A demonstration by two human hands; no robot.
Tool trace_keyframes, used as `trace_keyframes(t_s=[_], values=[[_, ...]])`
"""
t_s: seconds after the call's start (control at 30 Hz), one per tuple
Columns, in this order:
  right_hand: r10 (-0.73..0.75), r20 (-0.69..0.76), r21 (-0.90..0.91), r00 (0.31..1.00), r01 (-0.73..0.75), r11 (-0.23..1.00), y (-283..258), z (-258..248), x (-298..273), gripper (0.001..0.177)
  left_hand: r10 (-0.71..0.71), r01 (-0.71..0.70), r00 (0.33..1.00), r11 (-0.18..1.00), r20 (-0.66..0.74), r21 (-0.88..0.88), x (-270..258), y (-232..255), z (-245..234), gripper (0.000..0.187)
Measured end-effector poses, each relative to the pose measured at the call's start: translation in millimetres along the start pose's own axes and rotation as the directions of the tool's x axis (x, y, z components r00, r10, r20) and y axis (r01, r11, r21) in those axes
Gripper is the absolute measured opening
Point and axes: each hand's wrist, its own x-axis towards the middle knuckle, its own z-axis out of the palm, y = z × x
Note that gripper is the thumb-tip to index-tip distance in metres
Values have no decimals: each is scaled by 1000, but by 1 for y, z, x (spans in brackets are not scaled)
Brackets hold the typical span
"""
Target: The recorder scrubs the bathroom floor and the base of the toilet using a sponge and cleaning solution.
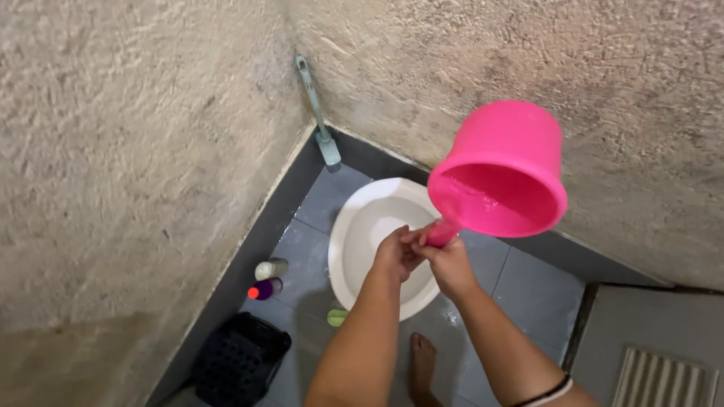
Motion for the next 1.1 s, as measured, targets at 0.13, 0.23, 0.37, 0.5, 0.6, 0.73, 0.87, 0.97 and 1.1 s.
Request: trace_keyframes(t_s=[0.13,0.23,0.37,0.5,0.6,0.73,0.87,0.97,1.1], values=[[5,25,-13,1000,-4,1000,-15,0,5,21,78,-78,997,988,-6,-130,-20,-9,22,24],[-74,60,-42,995,77,996,-13,-6,11,24,125,-124,992,977,-1,-173,1,-20,19,24],[-33,81,-31,996,36,999,-20,-5,12,23,417,-75,750,825,513,-560,58,-42,-1,23],[2,123,-132,992,14,991,-27,-2,12,23,281,-231,959,848,35,-477,-2,-25,45,20],[-55,164,-89,985,70,994,-23,-3,13,22,316,-271,949,843,19,-465,2,-24,40,22],[40,174,-82,984,-25,996,-19,-8,9,21,314,-311,947,853,-63,-418,-19,-17,41,18],[102,128,-23,986,-100,995,-28,-3,-14,19,306,-312,950,919,-61,-243,13,-35,5,26],[211,89,-4,973,-211,977,-32,-10,-33,20,315,-319,947,946,-66,-60,-14,-38,2,29],[421,153,151,894,-442,884,-11,-47,-30,8,320,-258,926,924,-200,280,-46,-43,-1,32]])
